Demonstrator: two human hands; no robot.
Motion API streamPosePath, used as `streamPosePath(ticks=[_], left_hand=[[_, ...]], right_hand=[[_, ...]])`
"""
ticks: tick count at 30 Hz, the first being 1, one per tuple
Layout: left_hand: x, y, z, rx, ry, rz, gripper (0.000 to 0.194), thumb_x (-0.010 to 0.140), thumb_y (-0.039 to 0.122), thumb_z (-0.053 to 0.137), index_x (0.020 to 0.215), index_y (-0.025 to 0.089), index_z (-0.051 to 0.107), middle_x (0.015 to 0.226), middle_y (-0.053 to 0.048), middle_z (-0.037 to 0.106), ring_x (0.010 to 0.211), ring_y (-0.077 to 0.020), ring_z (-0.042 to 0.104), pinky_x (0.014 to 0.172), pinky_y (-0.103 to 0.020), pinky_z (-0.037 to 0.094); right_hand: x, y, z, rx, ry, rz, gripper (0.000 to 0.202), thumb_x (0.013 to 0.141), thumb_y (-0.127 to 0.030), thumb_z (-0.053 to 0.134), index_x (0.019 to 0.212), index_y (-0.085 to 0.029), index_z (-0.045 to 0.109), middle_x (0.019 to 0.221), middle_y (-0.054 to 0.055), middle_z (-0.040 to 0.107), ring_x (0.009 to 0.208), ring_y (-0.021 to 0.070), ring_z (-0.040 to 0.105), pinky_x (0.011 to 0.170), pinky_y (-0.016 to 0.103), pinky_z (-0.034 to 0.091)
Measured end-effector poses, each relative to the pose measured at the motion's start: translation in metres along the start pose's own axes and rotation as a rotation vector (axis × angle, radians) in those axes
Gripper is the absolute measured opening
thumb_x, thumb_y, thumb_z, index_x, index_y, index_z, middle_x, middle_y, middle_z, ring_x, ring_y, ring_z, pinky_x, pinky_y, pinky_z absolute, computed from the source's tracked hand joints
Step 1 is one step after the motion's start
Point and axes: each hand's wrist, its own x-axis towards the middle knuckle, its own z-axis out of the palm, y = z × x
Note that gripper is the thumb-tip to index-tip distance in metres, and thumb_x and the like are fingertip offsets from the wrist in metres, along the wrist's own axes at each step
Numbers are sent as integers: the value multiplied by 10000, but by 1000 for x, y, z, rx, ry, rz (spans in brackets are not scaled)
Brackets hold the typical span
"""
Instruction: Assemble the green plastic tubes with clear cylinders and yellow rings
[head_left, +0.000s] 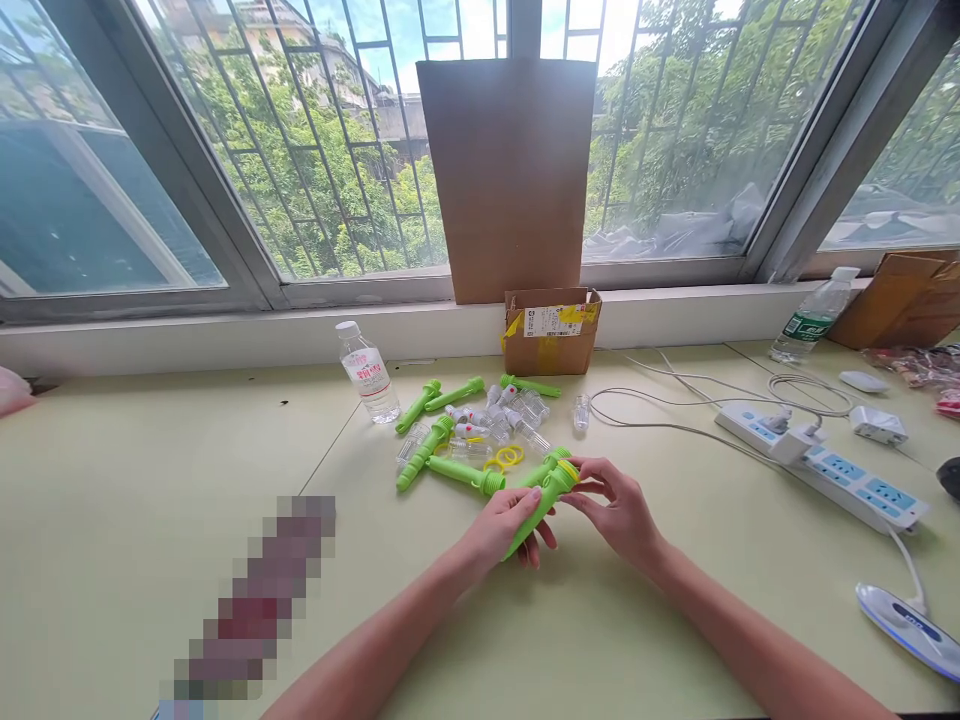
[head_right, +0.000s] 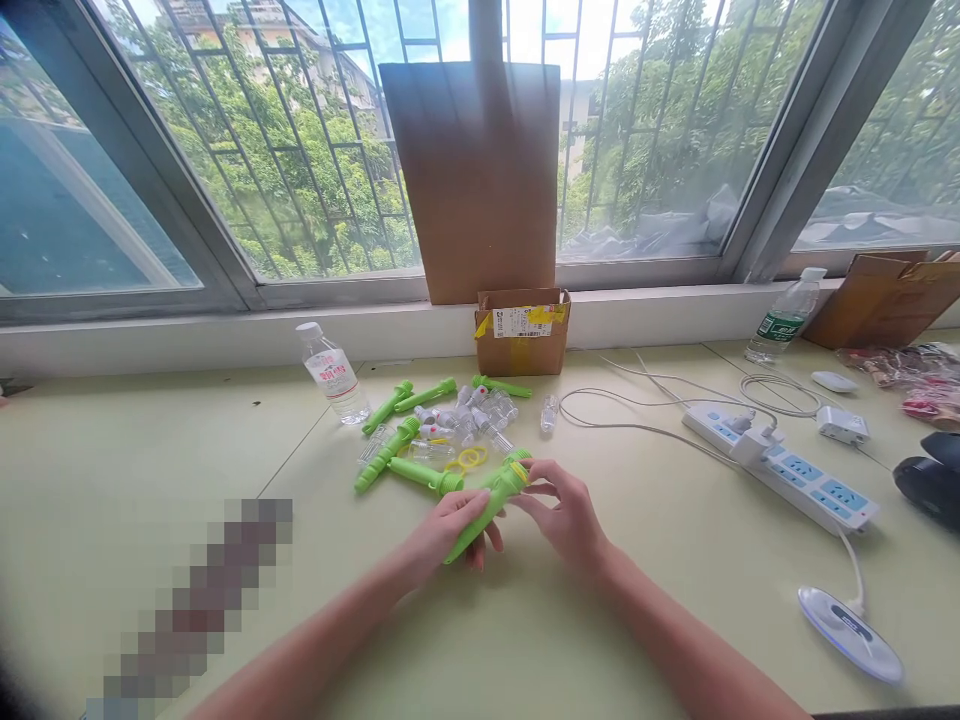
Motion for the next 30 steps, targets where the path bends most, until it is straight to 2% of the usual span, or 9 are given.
streamPosePath(ticks=[3,5,8,12,15,19,26,30], left_hand=[[-1,1,0,71,46,2,440,851,581,469,933,152,520,561,4,600,309,-58,380,324,-181,286],[-2,1,1,102,84,-6,407,819,543,552,978,175,485,540,36,589,295,-50,343,308,-170,248],[-3,1,2,97,94,-1,392,785,507,615,952,186,463,552,37,604,313,-59,393,320,-165,264],[-2,1,4,70,114,31,380,786,518,603,889,162,517,598,-1,629,365,-85,485,371,-196,366],[-2,1,4,69,158,57,376,770,514,621,823,148,555,631,-10,620,425,-98,528,390,-201,383],[-1,1,5,74,179,76,377,762,519,626,775,145,578,567,18,562,406,-85,485,385,-198,367],[-1,0,5,77,109,76,440,809,569,536,760,135,591,565,-12,596,377,-78,459,375,-197,330],[0,-3,5,52,97,50,447,801,590,536,771,145,562,551,2,583,352,-70,441,343,-184,312]], right_hand=[[-1,-1,0,-9,-1,-18,173,779,-258,696,824,-221,532,1107,48,653,918,200,673,798,395,613],[-1,-2,1,-18,0,-37,166,779,-253,696,823,-219,540,1115,53,649,924,200,670,803,397,610],[-1,-3,1,-28,4,-64,146,782,-247,694,818,-216,555,1117,59,647,921,197,666,810,401,605],[-1,-3,0,-49,19,-92,134,776,-241,701,814,-214,575,1095,57,656,909,190,661,813,393,600],[-1,-3,0,-66,34,-93,137,772,-238,705,805,-213,574,1083,54,660,889,183,661,811,386,598],[-1,-4,0,-76,29,-73,158,774,-247,702,803,-214,549,1076,52,658,872,178,666,806,383,602],[0,-1,2,-64,-41,-39,320,738,-276,734,945,-244,491,1117,50,627,969,207,655,793,398,613],[0,-1,2,-51,-50,-45,269,759,-274,712,924,-243,500,1105,46,638,933,204,668,802,411,609]])
